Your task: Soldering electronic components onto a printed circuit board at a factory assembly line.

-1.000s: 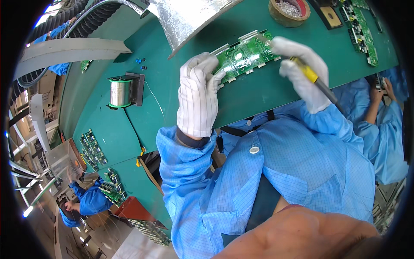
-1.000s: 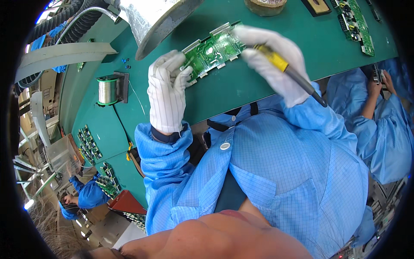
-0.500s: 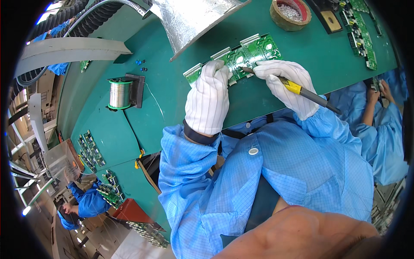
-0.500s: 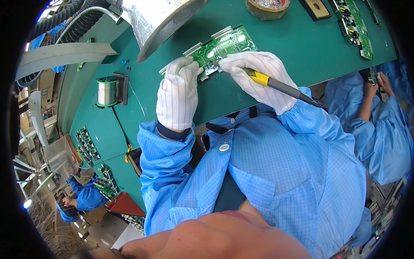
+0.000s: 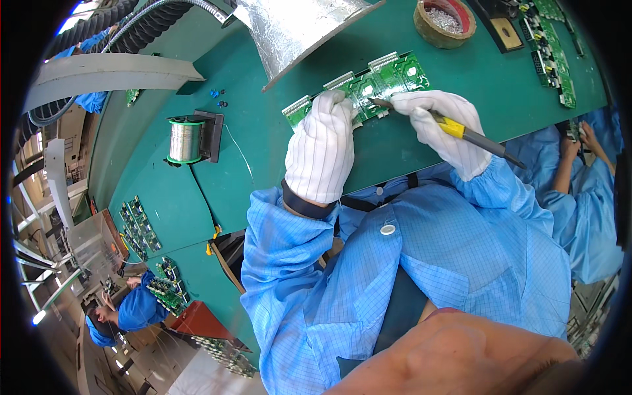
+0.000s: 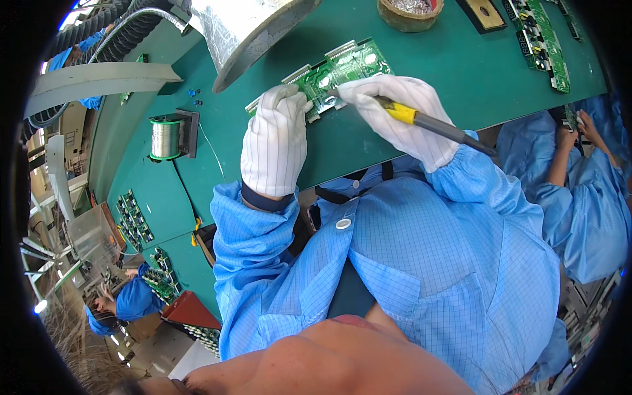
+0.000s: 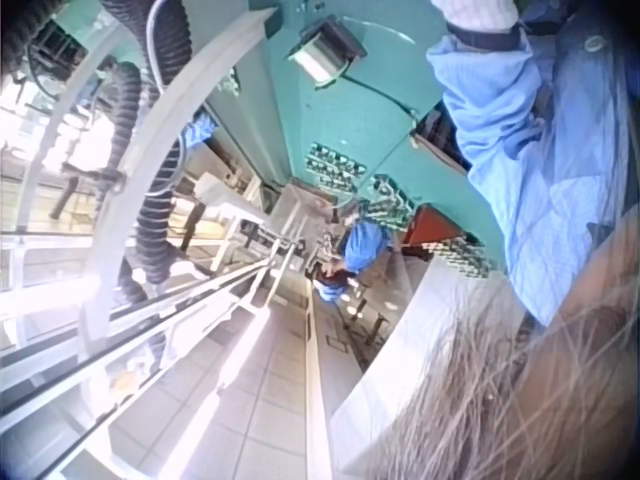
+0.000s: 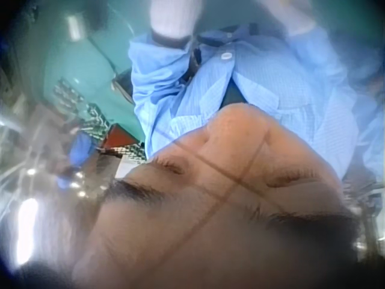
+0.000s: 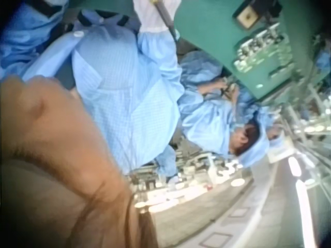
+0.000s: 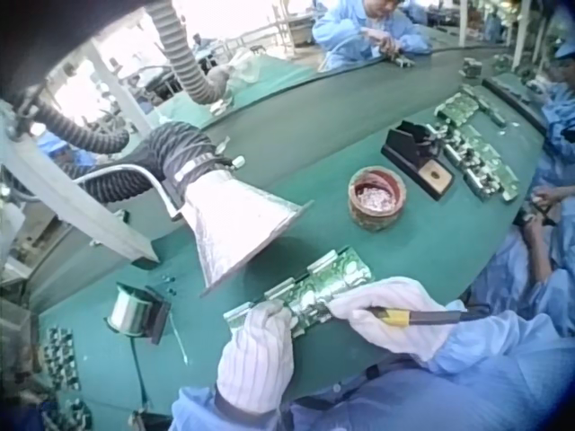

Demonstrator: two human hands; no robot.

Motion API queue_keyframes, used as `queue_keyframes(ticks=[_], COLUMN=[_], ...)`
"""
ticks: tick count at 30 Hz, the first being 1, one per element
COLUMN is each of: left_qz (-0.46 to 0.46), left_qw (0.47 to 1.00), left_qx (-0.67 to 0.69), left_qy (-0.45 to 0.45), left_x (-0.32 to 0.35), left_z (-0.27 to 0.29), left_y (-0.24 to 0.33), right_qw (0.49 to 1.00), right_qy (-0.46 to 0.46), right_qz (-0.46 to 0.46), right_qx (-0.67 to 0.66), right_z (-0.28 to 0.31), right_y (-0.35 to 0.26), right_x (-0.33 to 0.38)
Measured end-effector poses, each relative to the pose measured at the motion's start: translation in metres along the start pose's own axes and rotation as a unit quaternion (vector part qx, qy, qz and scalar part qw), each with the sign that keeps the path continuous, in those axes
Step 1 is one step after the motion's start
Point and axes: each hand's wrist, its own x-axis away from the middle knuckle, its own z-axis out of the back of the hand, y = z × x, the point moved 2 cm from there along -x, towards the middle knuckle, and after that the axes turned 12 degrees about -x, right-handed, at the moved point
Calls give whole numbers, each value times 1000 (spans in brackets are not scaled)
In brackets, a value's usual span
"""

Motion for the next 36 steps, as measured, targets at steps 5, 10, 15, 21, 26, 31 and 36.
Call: queue_keyframes(ticks=[5, 10, 15, 21, 26, 31, 36], left_qz=[39, 105, 64, 64, 43, -4, 67], left_qw=[999, 994, 993, 997, 999, 999, 992], left_qx=[5, -34, 97, -33, -25, 37, 111], left_qy=[24, -12, -8, -22, 13, -19, -7], left_x=[12, 34, 24, 39, 43, 40, 53], left_z=[7, 31, 25, 6, 15, 36, 61], left_y=[-14, -28, -30, -31, -36, -40, -43], right_qw=[970, 972, 974, 995, 979, 972, 973], right_qy=[159, 215, 181, 74, 160, 199, 172], right_qz=[-132, -94, -134, -62, -40, -48, -10], right_qx=[-130, -8, -14, 4, -121, -118, -155], right_z=[27, 59, 49, 16, 25, 32, 21], right_y=[0, 29, 17, 21, 36, 32, 25], right_x=[4, -6, 18, 14, 20, 21, 25])
